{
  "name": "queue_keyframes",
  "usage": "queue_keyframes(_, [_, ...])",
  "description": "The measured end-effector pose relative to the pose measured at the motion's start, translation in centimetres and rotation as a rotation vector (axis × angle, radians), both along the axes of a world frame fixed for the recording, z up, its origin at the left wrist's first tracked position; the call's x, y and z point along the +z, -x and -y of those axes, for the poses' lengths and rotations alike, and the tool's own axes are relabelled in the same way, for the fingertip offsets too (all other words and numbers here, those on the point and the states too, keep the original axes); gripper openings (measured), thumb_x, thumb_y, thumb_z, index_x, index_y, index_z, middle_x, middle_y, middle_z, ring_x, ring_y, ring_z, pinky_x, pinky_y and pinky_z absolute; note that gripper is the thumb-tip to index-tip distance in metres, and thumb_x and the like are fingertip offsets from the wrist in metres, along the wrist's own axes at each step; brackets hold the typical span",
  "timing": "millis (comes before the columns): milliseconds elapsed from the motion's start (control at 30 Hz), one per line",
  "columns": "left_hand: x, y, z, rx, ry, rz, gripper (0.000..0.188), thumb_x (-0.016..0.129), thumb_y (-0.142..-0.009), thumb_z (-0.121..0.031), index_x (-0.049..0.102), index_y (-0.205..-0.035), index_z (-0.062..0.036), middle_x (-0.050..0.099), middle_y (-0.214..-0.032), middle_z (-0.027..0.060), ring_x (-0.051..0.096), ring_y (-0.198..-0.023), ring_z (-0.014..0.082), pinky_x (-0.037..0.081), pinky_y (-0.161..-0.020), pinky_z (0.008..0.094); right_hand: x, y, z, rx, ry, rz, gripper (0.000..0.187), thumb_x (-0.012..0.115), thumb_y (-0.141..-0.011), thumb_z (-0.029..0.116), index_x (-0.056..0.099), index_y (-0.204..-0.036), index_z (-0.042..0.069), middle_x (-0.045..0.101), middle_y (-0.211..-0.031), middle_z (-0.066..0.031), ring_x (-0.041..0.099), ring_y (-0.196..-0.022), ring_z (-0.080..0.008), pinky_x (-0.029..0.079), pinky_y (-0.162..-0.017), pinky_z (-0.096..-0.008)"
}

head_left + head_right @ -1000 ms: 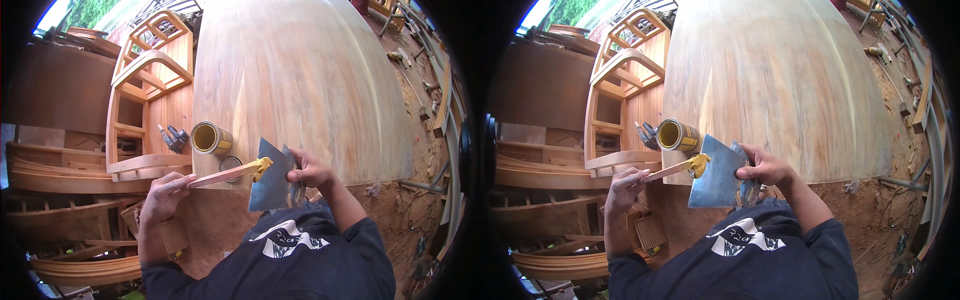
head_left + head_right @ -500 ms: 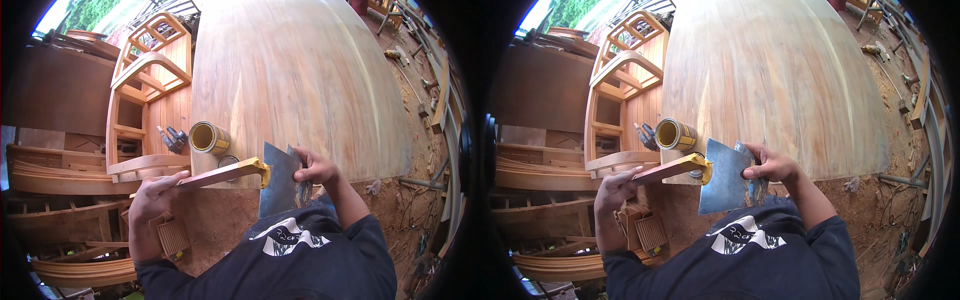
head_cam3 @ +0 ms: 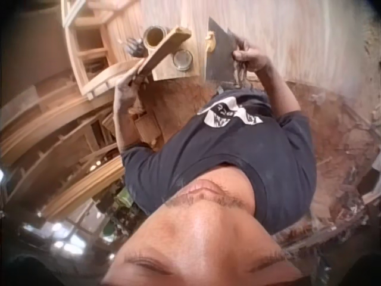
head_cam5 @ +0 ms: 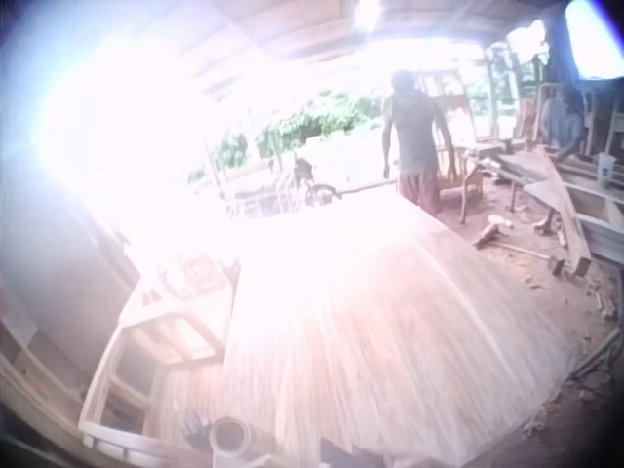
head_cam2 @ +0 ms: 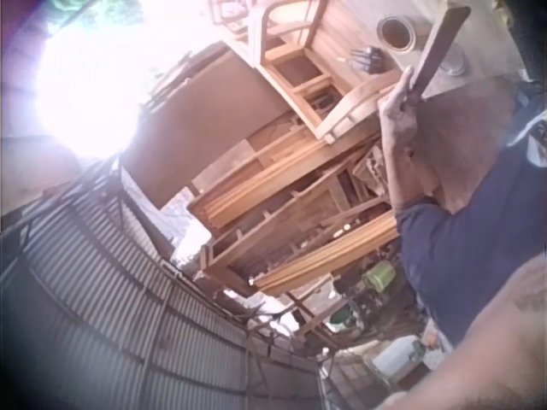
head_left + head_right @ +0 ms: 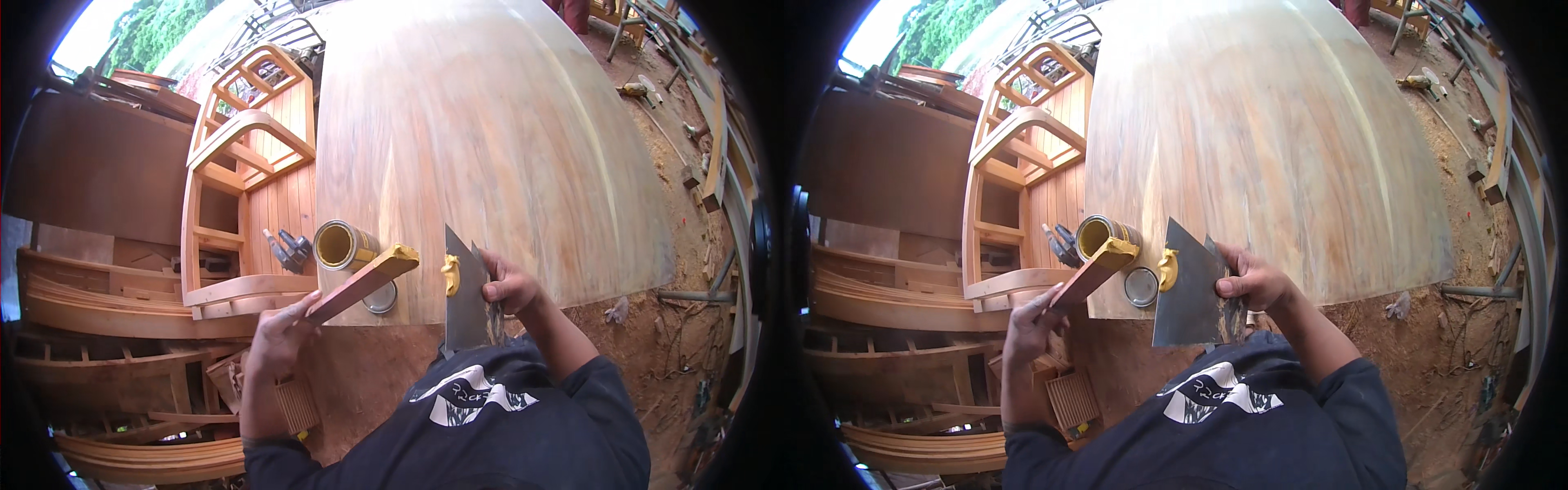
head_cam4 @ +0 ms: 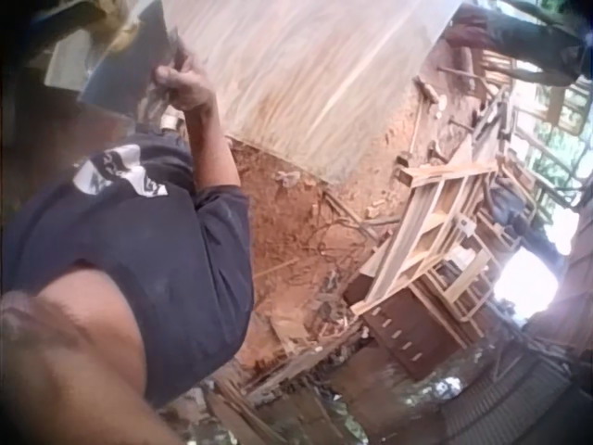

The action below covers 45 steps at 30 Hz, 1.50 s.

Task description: The person sands the underside of a wooden frame with sandpaper and then applies yellow putty to a large tabletop using a metal scraper.

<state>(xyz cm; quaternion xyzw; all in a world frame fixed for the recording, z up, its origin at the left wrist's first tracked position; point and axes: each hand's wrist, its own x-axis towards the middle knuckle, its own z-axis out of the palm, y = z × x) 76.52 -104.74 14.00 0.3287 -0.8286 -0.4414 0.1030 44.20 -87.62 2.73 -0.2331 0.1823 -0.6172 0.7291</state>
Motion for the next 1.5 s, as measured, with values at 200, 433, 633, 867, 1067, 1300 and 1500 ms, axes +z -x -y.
queue_keyframes(200, [-4.5, 2.4, -1.4, -0.115, 0.016, -0.34, 0.053, 0.052, -0.078, 0.015, 0.058, -0.126, -0.0081, 0.057, -0.085, 0.0083, 0.056, -0.074, 0.017, 0.047, -0.067, 0.0273, -0.5, -1.0, 0.0, -0.082, -0.037, 0.071, 0.073, 0.077, -0.075, 0.018, 0.039, -0.133, -0.003, 0.06, -0.115, -0.0115, 0.061, -0.103, -0.0178, 0.049, -0.09, -0.0319])
queue_keyframes(433, [-3.8, 1.9, -0.8, -0.215, 0.363, -0.194, 0.056, 0.061, -0.073, 0.013, 0.06, -0.122, -0.0126, 0.058, -0.088, 0.0097, 0.057, -0.076, 0.0206, 0.047, -0.068, 0.031, -0.1, -0.5, -0.8, -0.022, -0.018, -0.027, 0.07, 0.077, -0.075, 0.018, 0.04, -0.131, -0.004, 0.06, -0.115, -0.0109, 0.061, -0.102, -0.0164, 0.048, -0.089, -0.0301])
queue_keyframes(633, [-2.6, 0.9, 0.3, -0.115, 0.474, -0.12, 0.052, 0.066, -0.071, 0.013, 0.066, -0.116, -0.0134, 0.057, -0.086, 0.0087, 0.057, -0.073, 0.0199, 0.047, -0.063, 0.029, -0.3, 0.6, -1.6, -0.103, -0.029, -0.045, 0.069, 0.076, -0.074, 0.016, 0.041, -0.131, -0.004, 0.06, -0.115, -0.0103, 0.061, -0.101, -0.016, 0.048, -0.088, -0.0285])
queue_keyframes(867, [-4.7, 4.5, -1.0, 0.126, 0.464, -0.347, 0.055, 0.068, -0.067, 0.013, 0.063, -0.118, -0.0082, 0.057, -0.088, 0.0096, 0.057, -0.072, 0.0184, 0.049, -0.062, 0.0294, 0.5, 1.0, -1.0, -0.111, -0.022, -0.075, 0.065, 0.075, -0.075, 0.017, 0.043, -0.128, -0.003, 0.061, -0.111, -0.0097, 0.061, -0.099, -0.0152, 0.048, -0.086, -0.0285])
queue_keyframes(1067, [-6.3, 4.7, -1.4, 0.025, 0.828, -0.413, 0.049, 0.077, -0.066, 0.003, 0.066, -0.111, -0.0094, 0.054, -0.079, 0.0095, 0.054, -0.069, 0.0237, 0.046, -0.057, 0.0328, 0.2, 0.5, -1.4, -0.104, -0.033, -0.085, 0.071, 0.076, -0.077, 0.018, 0.039, -0.133, -0.003, 0.06, -0.115, -0.0091, 0.058, -0.104, -0.0142, 0.047, -0.088, -0.0291])
queue_keyframes(1300, [-6.4, 1.5, -0.6, -0.024, 0.87, -0.265, 0.046, 0.079, -0.061, 0.001, 0.068, -0.105, -0.0084, 0.054, -0.08, 0.0086, 0.053, -0.068, 0.0258, 0.045, -0.056, 0.0357, -1.0, 2.2, -5.3, -0.238, -0.035, -0.061, 0.072, 0.073, -0.078, 0.018, 0.036, -0.136, -0.002, 0.056, -0.123, -0.0104, 0.055, -0.11, -0.0172, 0.043, -0.096, -0.0323])
queue_keyframes(1500, [-8.0, 2.9, 6.0, 0.39, 0.641, -0.249, 0.037, 0.066, -0.073, 0.004, 0.061, -0.109, 0.0018, 0.058, -0.09, 0.0169, 0.056, -0.085, 0.0332, 0.046, -0.076, 0.0397, 0.6, 2.6, -4.9, -0.523, -0.191, -0.38, 0.06, 0.069, -0.082, 0.011, 0.04, -0.135, 0.001, 0.059, -0.119, -0.0084, 0.057, -0.107, -0.0168, 0.044, -0.094, -0.0315])
